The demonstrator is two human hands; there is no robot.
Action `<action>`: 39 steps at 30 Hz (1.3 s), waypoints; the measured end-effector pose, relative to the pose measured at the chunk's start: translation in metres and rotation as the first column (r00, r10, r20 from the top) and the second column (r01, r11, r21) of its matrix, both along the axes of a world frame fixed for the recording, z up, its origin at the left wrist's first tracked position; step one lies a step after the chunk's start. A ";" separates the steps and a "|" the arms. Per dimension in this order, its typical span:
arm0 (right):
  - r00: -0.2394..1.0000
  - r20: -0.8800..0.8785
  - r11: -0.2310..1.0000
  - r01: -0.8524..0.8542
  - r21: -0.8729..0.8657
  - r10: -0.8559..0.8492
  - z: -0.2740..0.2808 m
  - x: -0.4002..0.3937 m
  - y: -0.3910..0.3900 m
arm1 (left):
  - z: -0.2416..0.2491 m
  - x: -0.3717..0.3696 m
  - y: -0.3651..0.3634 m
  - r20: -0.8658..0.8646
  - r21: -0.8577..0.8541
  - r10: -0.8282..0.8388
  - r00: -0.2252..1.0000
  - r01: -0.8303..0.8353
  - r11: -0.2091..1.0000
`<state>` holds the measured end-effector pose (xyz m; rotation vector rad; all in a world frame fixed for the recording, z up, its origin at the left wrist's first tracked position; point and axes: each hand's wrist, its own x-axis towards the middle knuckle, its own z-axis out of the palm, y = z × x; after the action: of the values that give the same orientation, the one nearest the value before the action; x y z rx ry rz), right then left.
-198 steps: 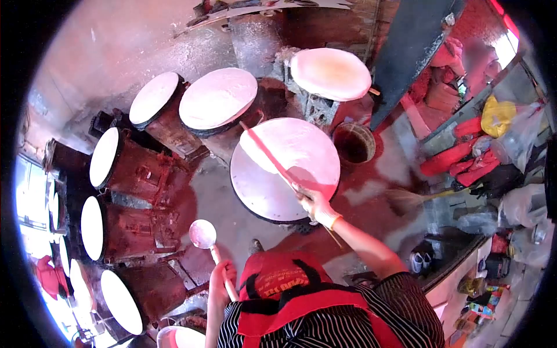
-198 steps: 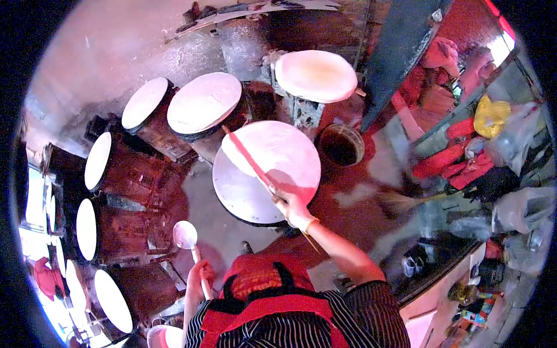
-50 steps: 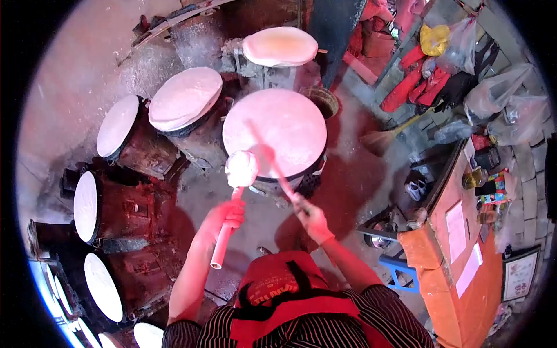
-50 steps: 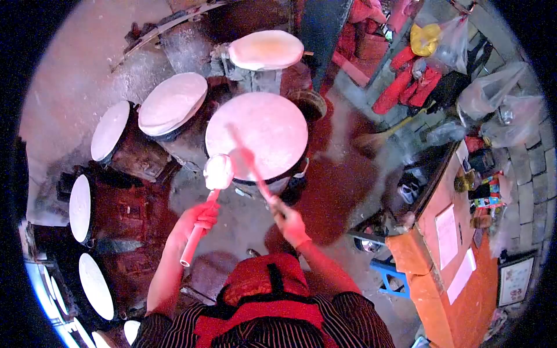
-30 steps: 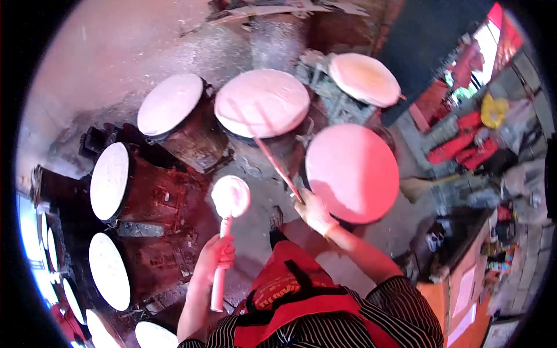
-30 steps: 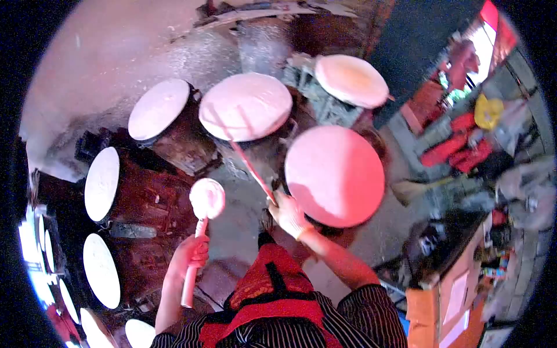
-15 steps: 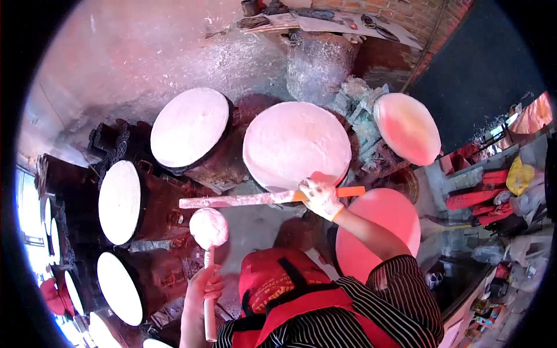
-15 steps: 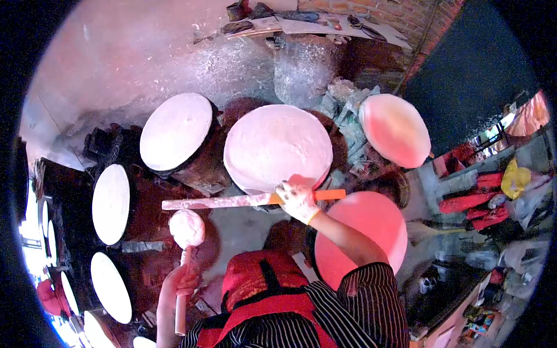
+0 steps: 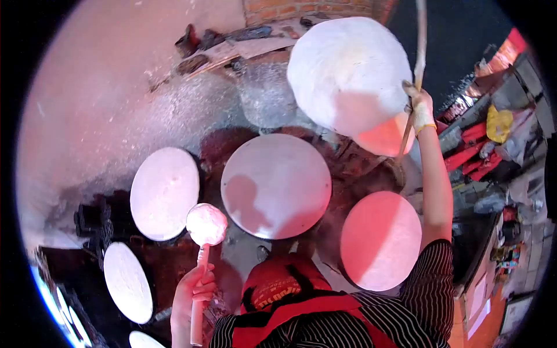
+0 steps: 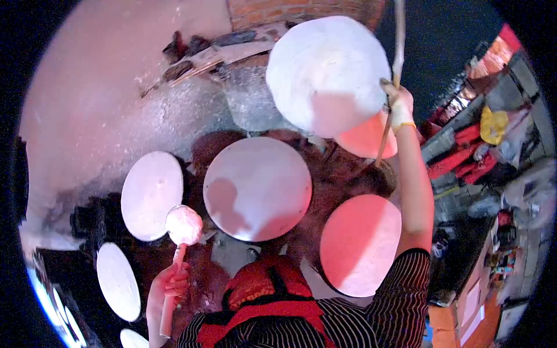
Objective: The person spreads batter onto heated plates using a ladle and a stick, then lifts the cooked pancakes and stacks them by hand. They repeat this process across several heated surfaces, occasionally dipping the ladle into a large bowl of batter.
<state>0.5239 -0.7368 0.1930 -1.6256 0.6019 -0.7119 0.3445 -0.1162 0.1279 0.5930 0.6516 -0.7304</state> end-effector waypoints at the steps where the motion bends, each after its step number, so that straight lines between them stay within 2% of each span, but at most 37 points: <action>1: 0.996 0.057 0.990 0.060 0.127 -0.067 -0.005 -0.004 -0.024 | 0.005 0.011 -0.005 -0.065 -0.115 0.013 0.998 -0.020 0.993; 2: 0.985 0.131 0.976 0.083 0.203 -0.111 -0.022 -0.007 -0.052 | 0.009 0.022 -0.010 -0.135 -0.221 0.014 0.991 -0.044 0.974; 3: 0.969 0.074 0.948 0.210 0.239 -0.234 -0.038 -0.011 -0.075 | 0.011 0.030 -0.015 -0.157 -0.265 -0.014 0.988 -0.028 0.964; 4: 0.937 0.289 0.958 0.119 0.262 -0.196 -0.101 0.006 -0.144 | 0.009 0.033 -0.018 -0.144 -0.323 -0.020 0.989 -0.028 0.946; 5: 0.936 0.263 0.932 0.138 0.335 -0.233 -0.119 -0.005 -0.155 | 0.007 0.034 -0.024 -0.134 -0.380 -0.019 0.991 -0.034 0.924; 6: 0.929 0.220 0.885 0.182 0.428 -0.297 -0.145 -0.009 -0.166 | 0.010 0.036 -0.037 -0.120 -0.357 0.004 0.993 -0.047 0.933; 7: 0.885 0.147 0.817 0.328 0.474 -0.441 -0.129 -0.019 -0.126 | 0.018 0.036 -0.048 -0.108 -0.329 0.035 0.993 -0.069 0.942; 8: 0.863 0.135 0.730 0.318 0.605 -0.487 -0.174 -0.015 -0.152 | 0.023 0.037 -0.059 -0.098 -0.291 0.048 0.994 -0.075 0.954; 9: 0.829 0.119 0.700 0.375 0.607 -0.547 -0.186 -0.020 -0.140 | 0.025 0.039 -0.071 -0.087 -0.248 0.055 0.995 -0.075 0.966; 10: 0.832 0.038 0.658 0.409 0.632 -0.554 -0.219 -0.020 -0.150 | 0.028 0.039 -0.081 -0.072 -0.197 0.064 0.995 -0.077 0.977; 11: 0.772 0.080 0.630 0.450 0.633 -0.631 -0.255 -0.015 -0.159 | 0.030 0.038 -0.091 -0.054 -0.142 0.071 0.996 -0.078 0.987; 12: 0.743 0.002 0.567 0.509 0.647 -0.670 -0.251 -0.018 -0.142 | 0.033 0.037 -0.098 -0.028 -0.076 0.076 0.997 -0.078 0.994; 13: 0.740 -0.044 0.565 0.549 0.616 -0.671 -0.271 -0.019 -0.141 | 0.035 0.034 -0.105 -0.004 -0.003 0.075 0.997 -0.075 0.997; 14: 0.739 0.135 0.563 0.367 0.741 -0.660 -0.310 -0.018 -0.155 | 0.038 0.031 -0.111 0.022 0.074 0.072 0.997 -0.073 0.995; 16: 0.741 0.204 0.585 0.296 0.755 -0.640 -0.319 -0.018 -0.153 | 0.042 0.021 -0.122 0.095 0.258 0.042 0.995 -0.066 0.964; 18: 0.780 -0.020 0.639 0.527 0.560 -0.625 -0.314 -0.022 -0.146 | 0.048 0.010 -0.128 0.180 0.460 -0.027 0.983 -0.059 0.886; 21: 0.695 0.266 0.701 0.469 0.537 -0.668 -0.308 -0.048 -0.134 | 0.057 -0.005 -0.131 0.329 0.760 -0.271 0.905 -0.083 0.645; 22: 0.820 0.208 0.659 0.248 0.710 -0.533 -0.276 -0.081 -0.112 | 0.062 -0.003 -0.133 0.343 0.792 -0.328 0.880 -0.084 0.604; 23: 0.834 0.176 0.648 0.254 0.718 -0.523 -0.230 -0.095 -0.073 | 0.064 0.002 -0.136 0.350 0.803 -0.367 0.862 -0.074 0.591; 24: 0.944 0.117 0.749 0.167 0.641 -0.310 -0.206 -0.119 -0.049 | 0.069 0.016 -0.143 0.307 0.762 -0.356 0.883 -0.003 0.648; 25: 0.991 0.113 0.792 -0.016 0.610 -0.067 -0.195 -0.139 -0.031 | 0.074 0.028 -0.150 0.257 0.714 -0.350 0.901 0.067 0.697; 26: 0.989 0.082 0.837 -0.144 0.528 0.119 -0.182 -0.155 -0.012 | 0.081 0.045 -0.157 0.203 0.661 -0.340 0.918 0.127 0.739; 27: 0.959 0.016 0.932 -0.280 0.228 0.284 -0.179 -0.168 0.001 | 0.079 0.054 -0.164 0.248 0.822 -0.503 0.828 0.094 0.561; 28: 0.891 -0.070 0.894 -0.447 0.040 0.448 -0.174 -0.173 0.015 | 0.082 0.064 -0.172 0.303 0.894 -0.668 0.679 0.041 0.447; 29: 0.808 -0.150 0.795 -0.589 -0.146 0.570 -0.168 -0.178 0.029 | 0.080 0.075 -0.179 0.257 0.961 -0.781 0.569 -0.066 0.268; 30: 0.687 -0.229 0.659 -0.727 -0.195 0.690 -0.158 -0.182 0.042 | 0.071 0.089 -0.183 0.220 0.943 -0.921 0.322 -0.311 0.117; 31: 0.627 -0.319 0.537 -0.776 -0.330 0.711 -0.141 -0.185 0.056 | 0.067 0.099 -0.187 0.085 0.832 -0.994 0.069 -0.554 0.032; 32: 0.579 -0.394 0.396 -0.798 -0.454 0.714 -0.125 -0.188 0.069 | 0.073 0.101 -0.203 0.018 0.866 -0.990 0.140 -0.498 -0.055; 33: 0.623 -0.453 0.251 -0.725 -0.642 0.638 -0.103 -0.185 0.088 | 0.076 0.099 -0.219 -0.049 0.891 -0.978 0.201 -0.434 -0.134; 34: 0.661 -0.405 0.247 -0.667 -0.703 0.632 -0.102 -0.187 0.095 | 0.075 0.098 -0.225 0.010 0.883 -0.995 0.103 -0.468 -0.040; 35: 0.698 -0.353 0.244 -0.602 -0.760 0.623 -0.100 -0.188 0.103 | 0.070 0.098 -0.226 0.016 0.883 -0.994 0.110 -0.467 -0.038; 36: 0.716 -0.210 0.404 -0.582 -0.706 0.666 -0.113 -0.192 0.107 | 0.060 0.100 -0.226 0.023 0.885 -0.993 0.115 -0.464 -0.033; 37: 0.682 -0.327 0.467 -0.705 -0.534 0.655 -0.108 -0.204 0.106 | 0.047 0.103 -0.227 0.033 0.888 -0.992 0.120 -0.459 -0.026; 38: 0.637 -0.439 0.533 -0.770 -0.349 0.633 -0.103 -0.217 0.104 | 0.031 0.105 -0.225 0.146 0.869 -0.986 0.084 -0.487 0.087; 39: 0.634 -0.416 0.658 -0.745 -0.104 0.652 -0.107 -0.225 0.108 | 0.020 0.107 -0.227 0.169 0.916 -0.974 0.150 -0.389 0.099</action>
<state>0.2984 -0.6289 0.0862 -2.0675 0.0481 0.1075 0.4510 -0.3429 0.1474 2.4608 -0.5810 -0.2123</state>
